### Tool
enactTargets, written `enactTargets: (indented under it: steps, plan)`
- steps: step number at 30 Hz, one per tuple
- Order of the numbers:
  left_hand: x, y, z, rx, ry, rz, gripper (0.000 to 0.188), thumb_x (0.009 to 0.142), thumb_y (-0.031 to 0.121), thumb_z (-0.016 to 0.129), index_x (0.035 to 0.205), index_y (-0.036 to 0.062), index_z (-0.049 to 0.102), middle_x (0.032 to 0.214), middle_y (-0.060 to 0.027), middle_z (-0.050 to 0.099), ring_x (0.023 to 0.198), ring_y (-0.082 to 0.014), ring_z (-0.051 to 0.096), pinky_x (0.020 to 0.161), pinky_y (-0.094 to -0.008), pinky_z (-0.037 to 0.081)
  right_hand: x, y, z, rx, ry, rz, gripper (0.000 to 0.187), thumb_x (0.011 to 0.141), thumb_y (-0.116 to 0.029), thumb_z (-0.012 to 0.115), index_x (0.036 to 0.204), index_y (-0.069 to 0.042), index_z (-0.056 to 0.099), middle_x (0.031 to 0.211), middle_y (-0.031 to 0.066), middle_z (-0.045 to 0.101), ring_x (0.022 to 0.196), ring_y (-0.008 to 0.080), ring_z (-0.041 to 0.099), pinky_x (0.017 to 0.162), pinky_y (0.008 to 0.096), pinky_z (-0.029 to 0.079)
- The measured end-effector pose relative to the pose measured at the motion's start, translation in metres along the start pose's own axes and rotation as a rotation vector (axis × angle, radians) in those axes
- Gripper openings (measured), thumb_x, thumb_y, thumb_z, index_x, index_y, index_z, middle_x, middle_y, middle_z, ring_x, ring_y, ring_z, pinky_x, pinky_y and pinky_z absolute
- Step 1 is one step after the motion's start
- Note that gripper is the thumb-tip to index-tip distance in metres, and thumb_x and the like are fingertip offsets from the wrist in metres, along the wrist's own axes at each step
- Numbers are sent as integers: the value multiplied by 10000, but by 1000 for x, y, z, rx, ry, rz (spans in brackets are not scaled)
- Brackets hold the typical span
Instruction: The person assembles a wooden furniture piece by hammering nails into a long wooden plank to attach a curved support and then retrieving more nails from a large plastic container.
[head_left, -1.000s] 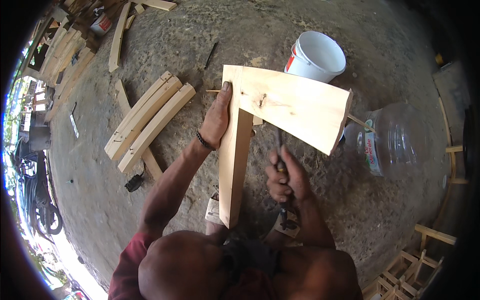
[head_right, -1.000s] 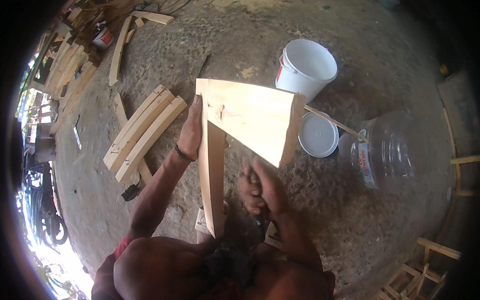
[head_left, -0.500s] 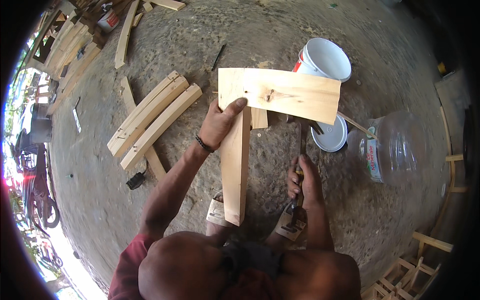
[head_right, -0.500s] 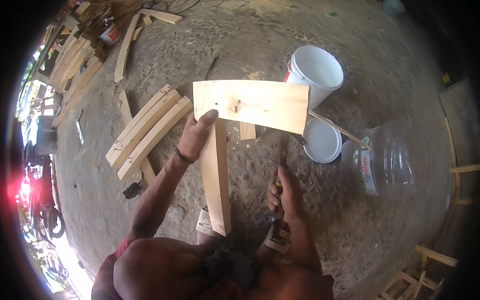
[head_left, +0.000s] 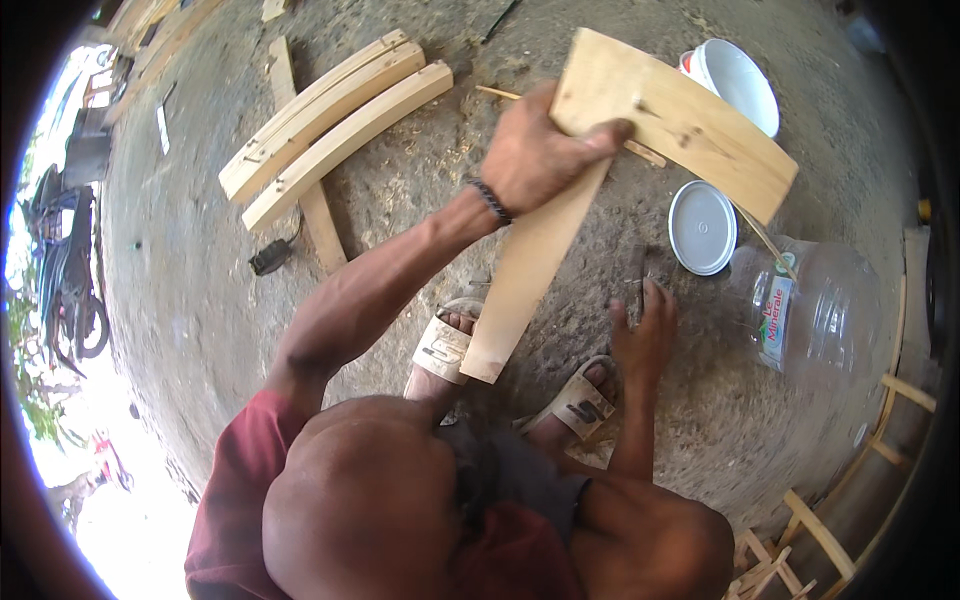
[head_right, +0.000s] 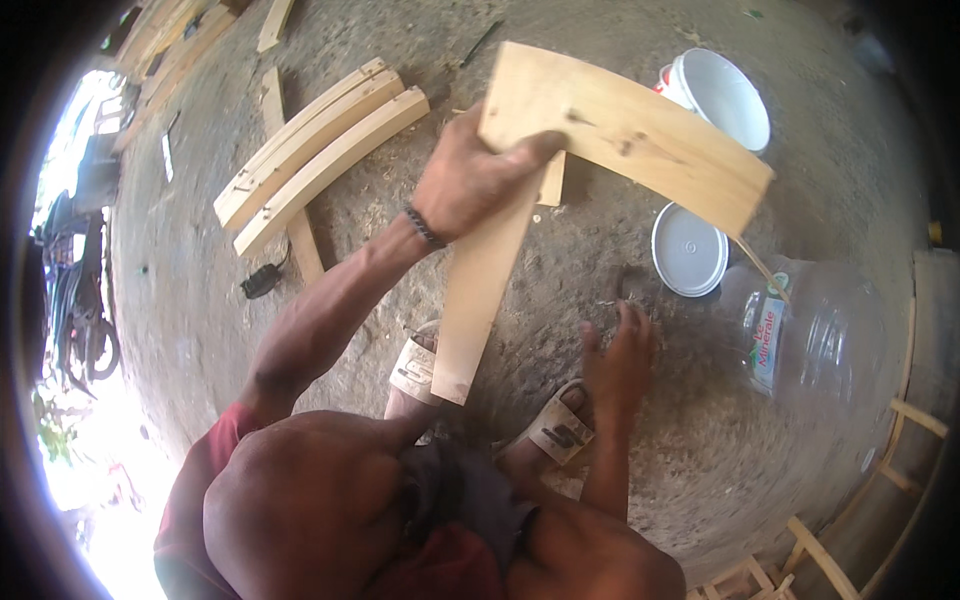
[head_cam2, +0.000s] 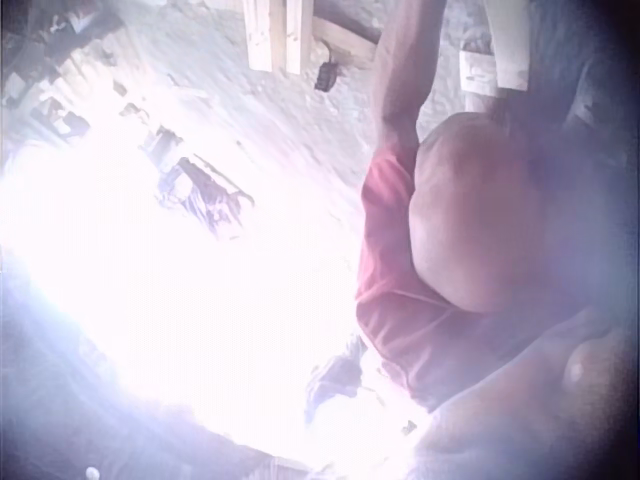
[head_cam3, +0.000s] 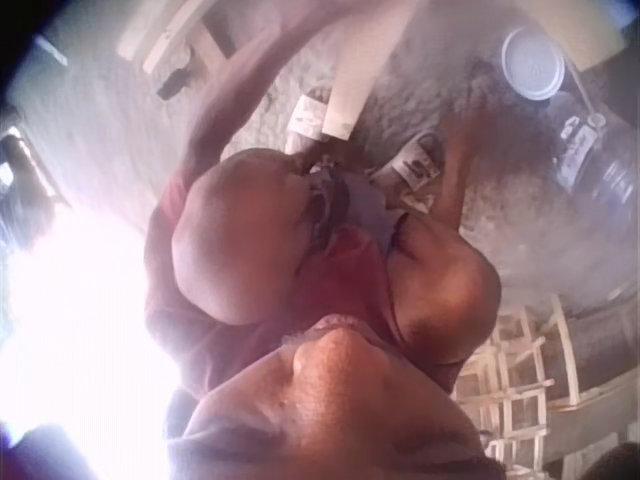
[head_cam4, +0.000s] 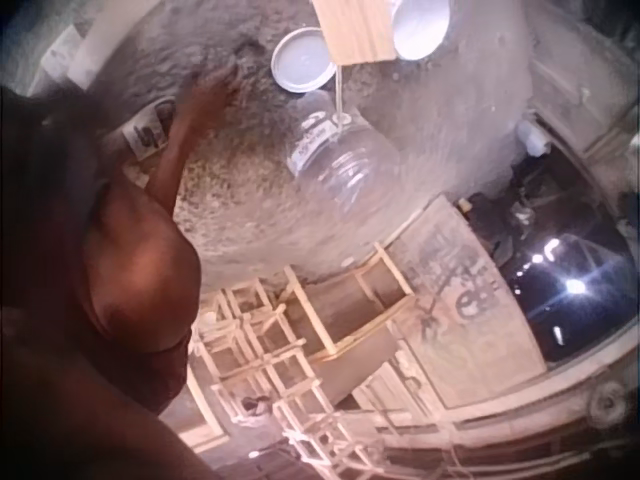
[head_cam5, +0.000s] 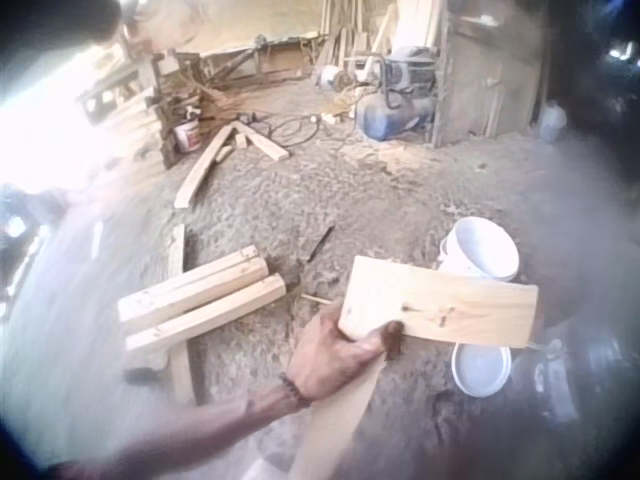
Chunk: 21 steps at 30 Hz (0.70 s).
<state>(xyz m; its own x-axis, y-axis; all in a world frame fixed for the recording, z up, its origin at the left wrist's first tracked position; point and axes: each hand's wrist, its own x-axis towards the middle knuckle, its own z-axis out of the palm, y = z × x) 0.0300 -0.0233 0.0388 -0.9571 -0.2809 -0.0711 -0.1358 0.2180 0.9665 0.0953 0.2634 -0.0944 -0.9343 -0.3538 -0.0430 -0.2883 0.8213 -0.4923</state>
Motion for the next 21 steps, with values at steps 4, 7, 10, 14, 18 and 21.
enactTargets:
  steps: [4, 7, 10, 14, 18, 21]
  plan:
    - [1, 15, 30, 84, -72, 74, 645, 846, 465, 733, 1169, -65, 556, 974, -228, 705, 788, -267, 724, 674, -367, 607, 6, -79, -9, 1092, -384, -1, 572, 948, -218, 698, 1405, 9, 438, 1318, 157, 554, 1215, 248, 557, 997, 402, 476]
    - [-8, 21, 29, 120, -121, 190, 704, 864, 470, 740, 1245, -70, 497, 1023, -253, 687, 877, -287, 719, 727, -378, 602, 18, -99, -3, 1360, -475, 6, 574, 923, -119, 721, 1385, 17, 409, 1291, 126, 549, 1216, 189, 534, 1007, 354, 470]
    - [-18, 39, 7, 198, -147, 249, 857, 867, 495, 743, 1401, -63, 372, 1212, -275, 607, 1092, -325, 657, 870, -404, 577, 37, -96, -7, 1354, -405, -26, 519, 934, -106, 705, 1341, 47, 423, 1229, 130, 586, 1150, 178, 578, 986, 346, 490]
    - [-34, 16, -81, 177, 85, 231, 810, 909, 503, 699, 1402, -75, 420, 1348, -288, 534, 1172, -360, 618, 940, -461, 553, 78, -91, -39, 1367, -225, -137, 504, 940, -130, 703, 1334, 52, 446, 1175, 136, 632, 1102, 187, 618, 958, 339, 508]
    - [-73, -48, -139, 361, -284, 144, 863, 899, 687, 583, 1333, -58, 546, 1207, -255, 648, 1083, -355, 670, 915, -473, 562, 108, -110, -63, 1454, -152, -202, 517, 948, -163, 701, 1345, 53, 449, 1177, 148, 647, 1110, 204, 628, 942, 342, 518]
    - [-97, -58, -110, 258, -400, 119, 850, 832, 659, 700, 1240, -77, 583, 1068, -245, 699, 985, -325, 707, 808, -432, 565, 115, -132, -57, 1454, -45, -244, 523, 958, -177, 693, 1354, 54, 442, 1178, 144, 644, 1114, 199, 626, 949, 351, 514]
